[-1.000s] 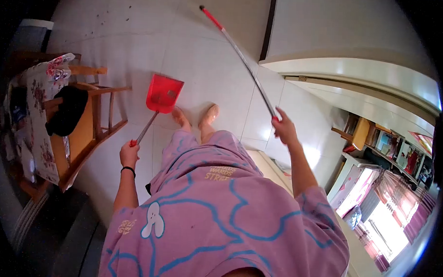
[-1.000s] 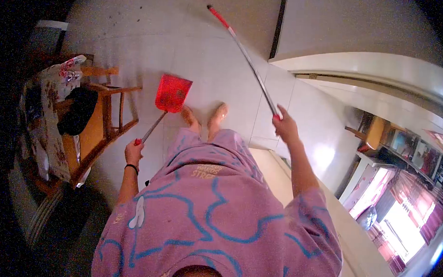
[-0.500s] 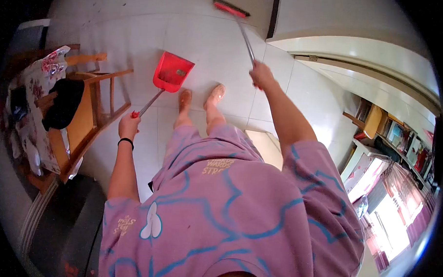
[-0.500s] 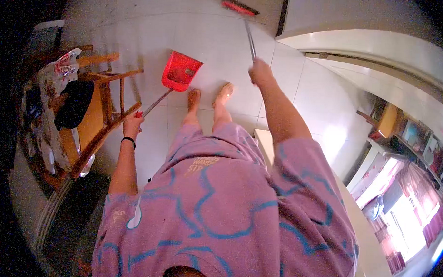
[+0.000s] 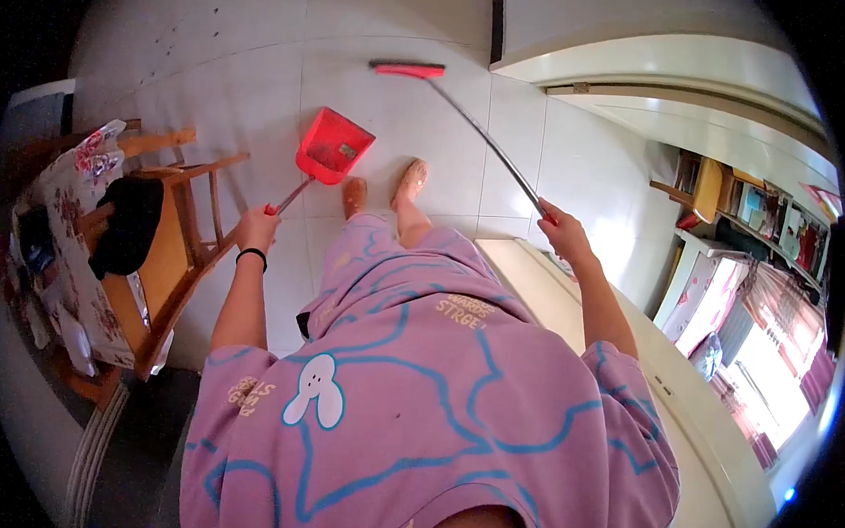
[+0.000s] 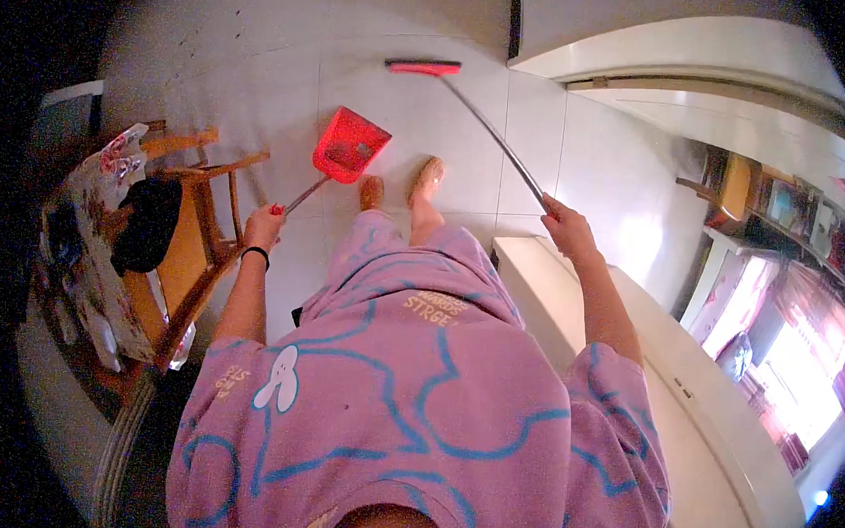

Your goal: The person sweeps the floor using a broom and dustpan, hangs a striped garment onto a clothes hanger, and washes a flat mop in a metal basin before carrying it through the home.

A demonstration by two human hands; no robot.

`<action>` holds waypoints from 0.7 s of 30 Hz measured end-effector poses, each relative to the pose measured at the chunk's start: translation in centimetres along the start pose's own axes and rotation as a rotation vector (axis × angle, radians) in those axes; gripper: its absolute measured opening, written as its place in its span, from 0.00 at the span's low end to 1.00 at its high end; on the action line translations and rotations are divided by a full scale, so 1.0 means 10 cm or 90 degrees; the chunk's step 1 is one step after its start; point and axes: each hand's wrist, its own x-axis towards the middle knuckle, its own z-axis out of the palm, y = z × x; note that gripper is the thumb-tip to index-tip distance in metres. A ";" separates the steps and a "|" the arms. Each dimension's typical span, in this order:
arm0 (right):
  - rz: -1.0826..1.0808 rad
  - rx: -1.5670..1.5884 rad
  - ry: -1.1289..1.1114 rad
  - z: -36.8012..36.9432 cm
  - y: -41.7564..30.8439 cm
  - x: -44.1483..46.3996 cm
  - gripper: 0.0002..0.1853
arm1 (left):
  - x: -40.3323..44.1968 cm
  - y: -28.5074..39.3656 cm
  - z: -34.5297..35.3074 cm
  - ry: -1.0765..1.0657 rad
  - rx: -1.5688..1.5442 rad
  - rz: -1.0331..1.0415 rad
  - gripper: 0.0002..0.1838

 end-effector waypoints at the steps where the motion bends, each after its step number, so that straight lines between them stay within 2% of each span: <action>1: 0.059 0.122 0.008 0.06 -0.09 -0.04 0.26 | 0.11 0.00 0.05 0.020 0.073 0.060 0.11; 2: 0.062 0.126 0.009 0.07 -0.23 -0.03 0.26 | 0.22 -0.01 0.09 0.042 0.145 0.119 0.12; 3: 0.074 0.165 0.013 0.05 -0.41 0.02 0.27 | 0.21 0.10 0.04 0.040 0.149 0.121 0.12; 5: 0.087 0.205 0.019 0.09 -0.59 0.21 0.28 | 0.09 0.45 -0.07 -0.039 0.087 0.022 0.15; 7: 0.128 0.358 -0.013 0.24 -0.61 0.40 0.30 | 0.14 0.61 -0.04 -0.023 0.140 0.043 0.15; 9: 0.109 0.271 -0.022 0.49 -0.60 0.37 0.30 | 0.20 0.66 0.00 -0.008 0.194 0.068 0.15; 11: 0.086 0.208 -0.052 0.70 -0.60 0.15 0.30 | 0.25 0.66 0.09 0.074 0.223 0.091 0.15; 13: 0.066 0.174 -0.089 0.82 -0.58 -0.13 0.29 | 0.24 0.66 0.09 0.078 0.216 0.091 0.15; 18: 0.060 0.098 -0.145 0.84 -0.66 -0.61 0.29 | 0.20 0.77 0.04 0.051 0.210 0.074 0.15; 20: 0.127 0.122 -0.237 0.66 -0.74 -0.74 0.28 | 0.17 0.79 0.02 0.068 0.206 0.096 0.15; 21: 0.143 0.157 -0.234 0.55 -0.69 -0.78 0.27 | 0.19 0.79 0.02 0.069 0.207 0.100 0.15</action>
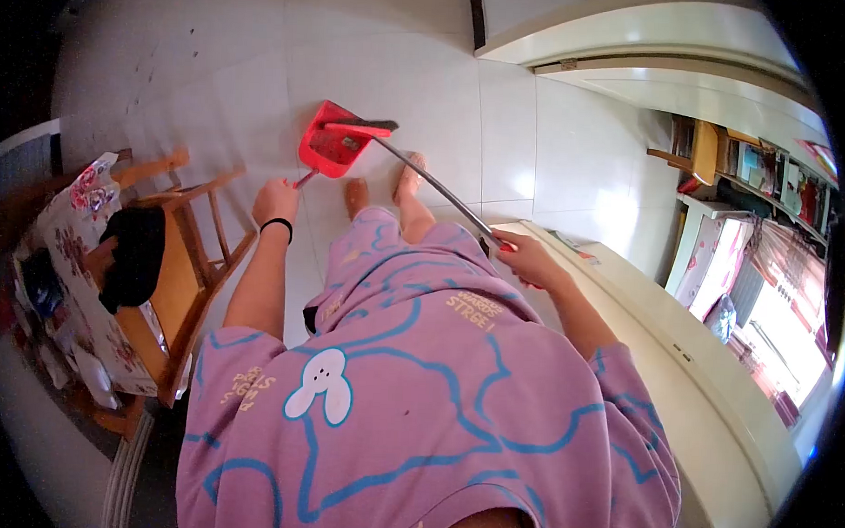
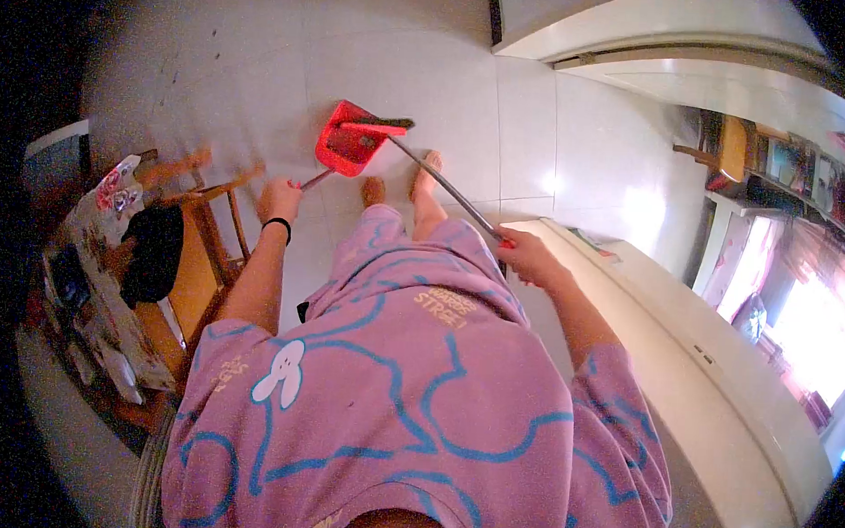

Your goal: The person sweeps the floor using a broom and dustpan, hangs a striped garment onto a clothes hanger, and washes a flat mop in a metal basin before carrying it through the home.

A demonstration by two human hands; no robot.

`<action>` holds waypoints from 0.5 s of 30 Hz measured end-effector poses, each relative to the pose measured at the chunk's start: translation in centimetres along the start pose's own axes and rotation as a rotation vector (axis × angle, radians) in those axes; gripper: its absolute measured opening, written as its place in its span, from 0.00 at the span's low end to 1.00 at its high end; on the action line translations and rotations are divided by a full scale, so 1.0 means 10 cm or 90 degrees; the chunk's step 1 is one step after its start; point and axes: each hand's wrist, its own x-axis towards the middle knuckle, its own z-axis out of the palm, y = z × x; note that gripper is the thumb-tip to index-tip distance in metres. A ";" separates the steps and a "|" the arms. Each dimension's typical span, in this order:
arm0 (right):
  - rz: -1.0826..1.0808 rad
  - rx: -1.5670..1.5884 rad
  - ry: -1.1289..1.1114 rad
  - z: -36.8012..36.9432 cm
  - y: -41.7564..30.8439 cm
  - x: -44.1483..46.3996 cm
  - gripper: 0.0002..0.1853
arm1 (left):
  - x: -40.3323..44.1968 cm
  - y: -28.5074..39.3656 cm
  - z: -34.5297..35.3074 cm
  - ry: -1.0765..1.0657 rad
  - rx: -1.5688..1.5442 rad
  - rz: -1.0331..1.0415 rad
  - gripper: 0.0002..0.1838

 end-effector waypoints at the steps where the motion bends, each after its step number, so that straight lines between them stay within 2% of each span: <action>1: -0.001 0.003 0.002 -0.07 0.04 -0.07 0.27 | 0.02 -0.01 0.02 0.005 0.007 -0.003 0.15; 4: 0.016 -0.021 0.028 -0.13 0.00 -0.30 0.26 | -0.01 0.02 0.00 -0.003 0.018 -0.013 0.15; 8: -0.043 -0.048 0.073 0.20 0.18 0.05 0.26 | -0.07 0.05 -0.05 -0.021 0.027 -0.014 0.14; 10: -0.318 -0.172 0.189 0.38 0.40 0.32 0.26 | -0.05 0.05 -0.05 -0.008 0.027 -0.023 0.15; 11: -0.317 -0.171 0.190 0.31 0.42 0.26 0.26 | -0.05 0.04 -0.03 0.001 0.024 -0.032 0.15; 13: 0.016 0.019 -0.011 0.00 -0.06 -0.28 0.25 | -0.02 -0.01 0.03 -0.004 0.012 -0.022 0.15; 15: 0.016 0.017 -0.019 -0.12 -0.05 -0.43 0.25 | 0.00 -0.01 0.03 -0.006 -0.002 -0.014 0.16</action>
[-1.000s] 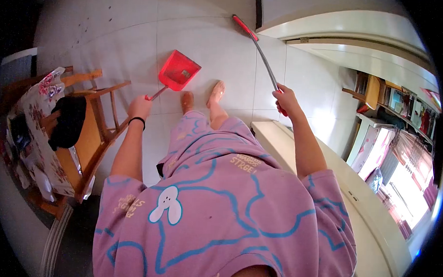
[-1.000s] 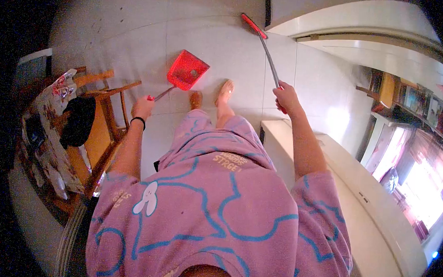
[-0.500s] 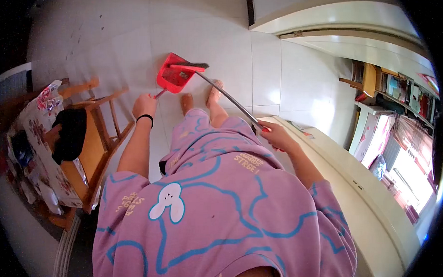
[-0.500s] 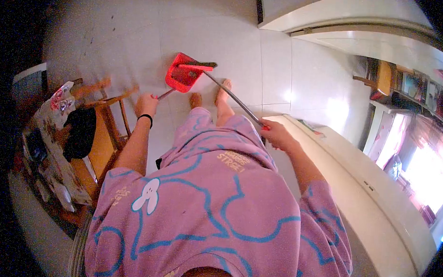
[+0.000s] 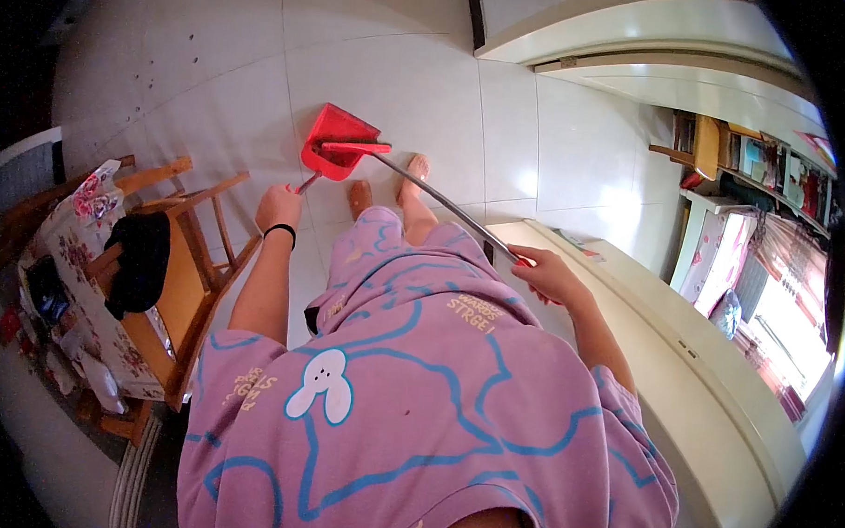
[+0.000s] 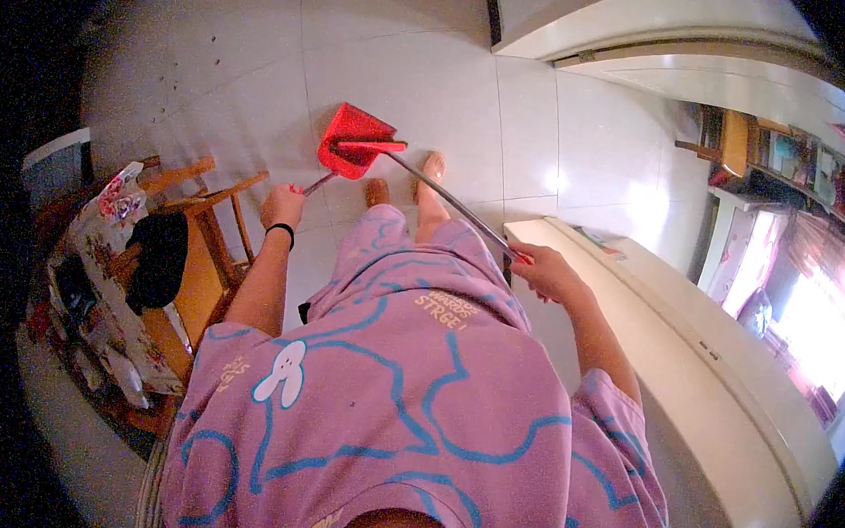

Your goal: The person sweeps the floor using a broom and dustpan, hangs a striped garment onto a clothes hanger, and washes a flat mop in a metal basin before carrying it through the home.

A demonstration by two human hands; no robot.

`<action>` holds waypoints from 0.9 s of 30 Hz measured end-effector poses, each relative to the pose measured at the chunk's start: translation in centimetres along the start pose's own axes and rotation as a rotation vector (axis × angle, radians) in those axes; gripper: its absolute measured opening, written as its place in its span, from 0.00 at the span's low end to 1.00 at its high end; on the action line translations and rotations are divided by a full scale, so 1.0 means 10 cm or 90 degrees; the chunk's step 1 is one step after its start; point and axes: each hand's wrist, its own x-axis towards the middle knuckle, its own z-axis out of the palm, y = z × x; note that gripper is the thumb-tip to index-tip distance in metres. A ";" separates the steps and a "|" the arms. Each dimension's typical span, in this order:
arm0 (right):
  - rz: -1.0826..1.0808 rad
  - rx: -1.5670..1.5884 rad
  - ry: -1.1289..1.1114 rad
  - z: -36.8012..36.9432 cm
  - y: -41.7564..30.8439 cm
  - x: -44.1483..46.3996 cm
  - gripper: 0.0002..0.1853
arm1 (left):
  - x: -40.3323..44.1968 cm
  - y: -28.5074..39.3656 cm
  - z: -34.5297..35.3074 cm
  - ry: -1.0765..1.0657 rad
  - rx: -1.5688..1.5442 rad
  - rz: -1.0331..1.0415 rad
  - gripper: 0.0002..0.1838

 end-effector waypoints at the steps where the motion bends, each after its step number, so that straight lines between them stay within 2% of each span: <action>1: 0.014 -0.012 0.017 0.00 0.02 -0.06 0.24 | -0.02 0.00 0.00 0.007 0.012 0.001 0.17; 4: 0.009 -0.045 0.050 0.09 0.04 -0.05 0.24 | -0.02 0.01 0.01 0.009 0.031 -0.004 0.17; 7: -0.058 -0.082 0.121 0.26 0.13 0.29 0.25 | -0.02 -0.01 -0.02 -0.006 0.031 -0.013 0.17; 9: -0.292 -0.241 0.284 0.43 0.54 0.85 0.24 | -0.04 -0.01 -0.04 -0.017 0.024 -0.018 0.17; 10: -0.293 -0.241 0.283 0.42 0.55 0.90 0.24 | -0.05 -0.02 -0.04 -0.019 0.017 -0.008 0.17; 12: -0.379 -0.230 0.243 0.39 0.56 0.95 0.25 | -0.03 -0.05 -0.03 -0.021 0.011 0.004 0.17; 14: -0.019 0.009 0.014 -0.07 0.09 0.38 0.25 | 0.03 -0.09 0.04 0.004 0.013 0.000 0.17; 18: -0.013 -0.011 0.032 -0.42 0.11 -0.06 0.24 | 0.13 -0.16 0.12 -0.024 0.006 -0.052 0.16; 20: -0.020 -0.043 0.061 -0.33 0.06 -0.02 0.24 | 0.25 -0.26 0.27 -0.005 -0.009 -0.037 0.16; 22: -0.030 -0.077 0.090 -0.24 0.19 0.23 0.24 | 0.12 -0.14 0.12 -0.003 0.019 -0.032 0.16; 24: -0.388 -0.362 0.285 -0.06 0.59 0.83 0.25 | 0.02 -0.04 0.01 0.001 0.048 -0.029 0.16; 27: -0.421 -0.349 0.211 -0.12 0.68 1.03 0.25 | 0.06 -0.07 0.06 0.021 0.064 -0.036 0.16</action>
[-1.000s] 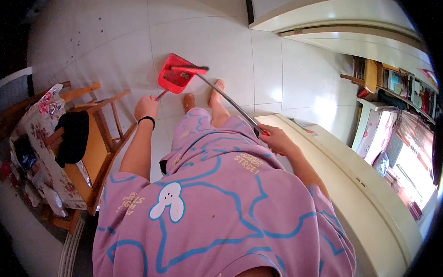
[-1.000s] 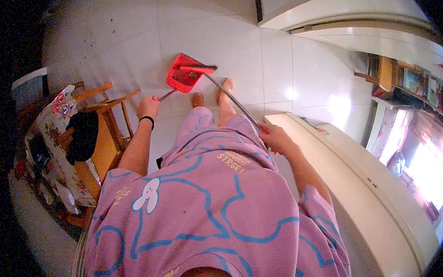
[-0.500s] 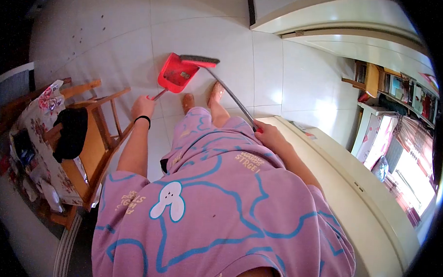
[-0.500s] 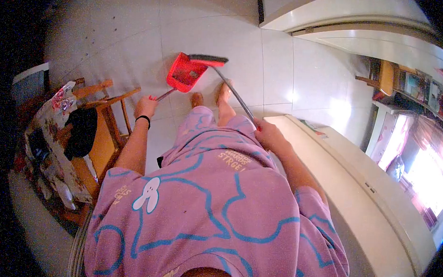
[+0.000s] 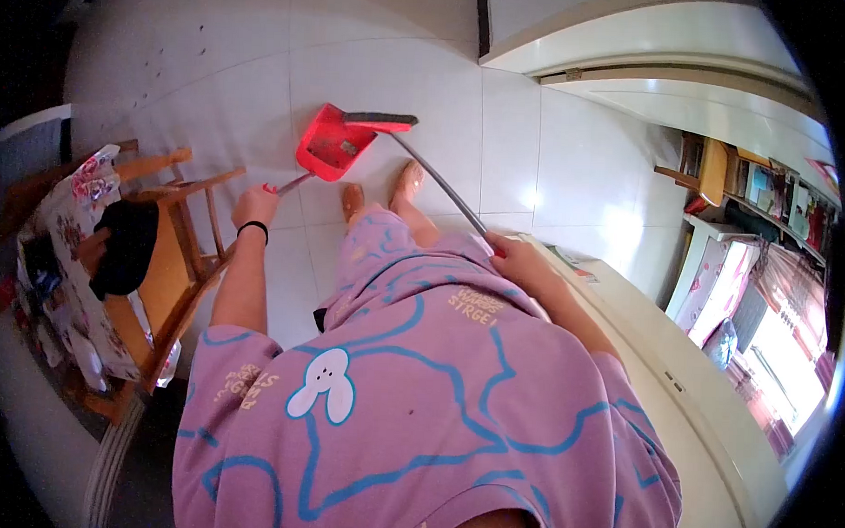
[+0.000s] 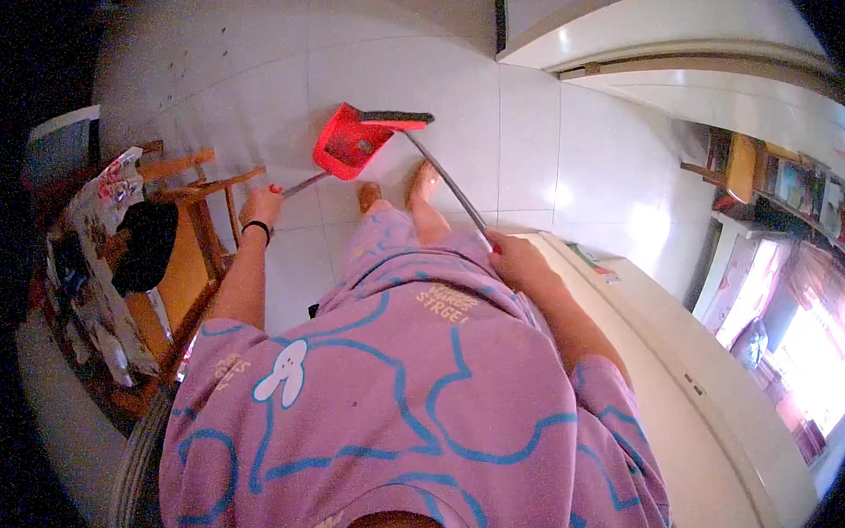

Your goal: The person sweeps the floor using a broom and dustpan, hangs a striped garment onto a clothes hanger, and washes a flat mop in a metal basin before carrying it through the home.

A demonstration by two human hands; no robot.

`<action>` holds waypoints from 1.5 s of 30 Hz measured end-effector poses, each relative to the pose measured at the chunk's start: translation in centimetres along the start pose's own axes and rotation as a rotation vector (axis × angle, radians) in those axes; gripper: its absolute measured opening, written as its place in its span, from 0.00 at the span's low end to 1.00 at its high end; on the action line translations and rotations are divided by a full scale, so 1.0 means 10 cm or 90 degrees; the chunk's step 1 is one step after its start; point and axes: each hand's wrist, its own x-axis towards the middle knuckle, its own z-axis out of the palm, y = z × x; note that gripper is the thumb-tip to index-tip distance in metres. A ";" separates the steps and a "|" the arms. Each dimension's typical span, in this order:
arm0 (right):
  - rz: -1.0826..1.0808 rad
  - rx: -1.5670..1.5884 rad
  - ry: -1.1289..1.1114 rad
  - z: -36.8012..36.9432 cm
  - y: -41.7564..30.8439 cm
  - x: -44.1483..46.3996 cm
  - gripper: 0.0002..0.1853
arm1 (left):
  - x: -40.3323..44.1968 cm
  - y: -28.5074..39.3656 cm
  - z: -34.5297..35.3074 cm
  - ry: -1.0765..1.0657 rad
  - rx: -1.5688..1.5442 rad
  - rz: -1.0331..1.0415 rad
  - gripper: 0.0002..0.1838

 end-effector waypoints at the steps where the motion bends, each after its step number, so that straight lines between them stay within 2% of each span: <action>1: 0.000 -0.001 -0.004 -0.21 -0.08 -0.03 0.25 | 0.10 -0.09 0.11 0.020 -0.011 0.008 0.16; 3: 0.395 0.322 -0.192 -0.93 -0.44 -0.09 0.25 | 0.07 -0.11 0.15 0.037 -0.027 0.011 0.17; 7: 0.411 0.347 -0.178 -1.15 -0.63 -0.27 0.24 | -0.18 0.02 -0.12 0.013 -0.024 -0.003 0.17; 10: 0.326 0.252 -0.149 -1.08 -0.83 -0.07 0.22 | -0.01 -0.06 0.04 0.011 -0.005 0.008 0.16; 12: 0.225 0.189 -0.113 -0.91 -0.85 0.32 0.22 | 0.00 -0.21 0.14 0.007 0.017 0.008 0.16; 13: 0.150 0.126 -0.086 -0.77 -0.82 0.58 0.21 | -0.09 -0.24 0.12 -0.016 -0.034 0.025 0.15; 15: -0.067 -0.061 0.065 -0.29 -0.63 1.19 0.21 | -0.31 -0.29 0.06 -0.038 -0.083 0.035 0.14; 16: -0.062 -0.069 0.074 -0.16 -0.67 1.44 0.21 | -0.47 -0.31 0.04 -0.052 -0.126 0.009 0.12; 18: 0.076 0.011 -0.002 -0.07 -0.95 1.69 0.22 | -0.67 -0.50 0.10 -0.062 -0.170 -0.027 0.11; 19: 0.071 0.013 -0.008 -0.01 -0.99 1.70 0.22 | -0.74 -0.62 0.19 -0.045 -0.155 -0.018 0.10; 21: 0.172 0.063 -0.082 0.11 -1.07 1.68 0.22 | -0.88 -0.82 0.29 -0.029 -0.139 -0.009 0.09; 22: 0.173 0.063 -0.086 0.22 -0.99 1.61 0.22 | -0.97 -0.90 0.30 -0.049 -0.161 -0.020 0.09; 24: 0.085 -0.097 0.004 0.42 -0.61 1.36 0.23 | -1.08 -1.06 0.41 -0.048 -0.216 -0.047 0.06; 30: 0.201 -0.149 -0.098 0.33 0.05 -0.01 0.23 | -1.15 -1.44 0.53 -0.080 -0.195 -0.028 0.07; 34: 0.223 -0.161 -0.077 0.31 0.06 -0.70 0.25 | -1.06 -1.52 0.62 -0.100 -0.135 -0.005 0.09; 36: 0.275 0.032 -0.027 0.35 0.03 -0.94 0.26 | -0.96 -1.59 0.76 -0.054 -0.089 0.017 0.10; 37: 0.280 0.032 -0.027 0.40 -0.04 -1.04 0.26 | -0.96 -1.62 0.80 -0.057 -0.088 0.021 0.10; 40: 0.455 0.325 0.012 0.44 -0.55 -1.13 0.25 | -1.00 -1.65 0.82 -0.084 -0.108 -0.011 0.11; 42: 0.465 0.402 0.022 0.56 -0.74 -0.98 0.25 | -1.06 -1.61 0.79 -0.043 -0.064 0.027 0.11; 43: 0.471 0.479 0.033 0.57 -0.78 -0.89 0.26 | -1.03 -1.61 0.80 -0.039 -0.064 0.031 0.11; 45: 0.456 0.509 0.030 0.70 -0.78 -0.78 0.28 | -0.96 -1.58 0.87 -0.030 -0.102 0.010 0.12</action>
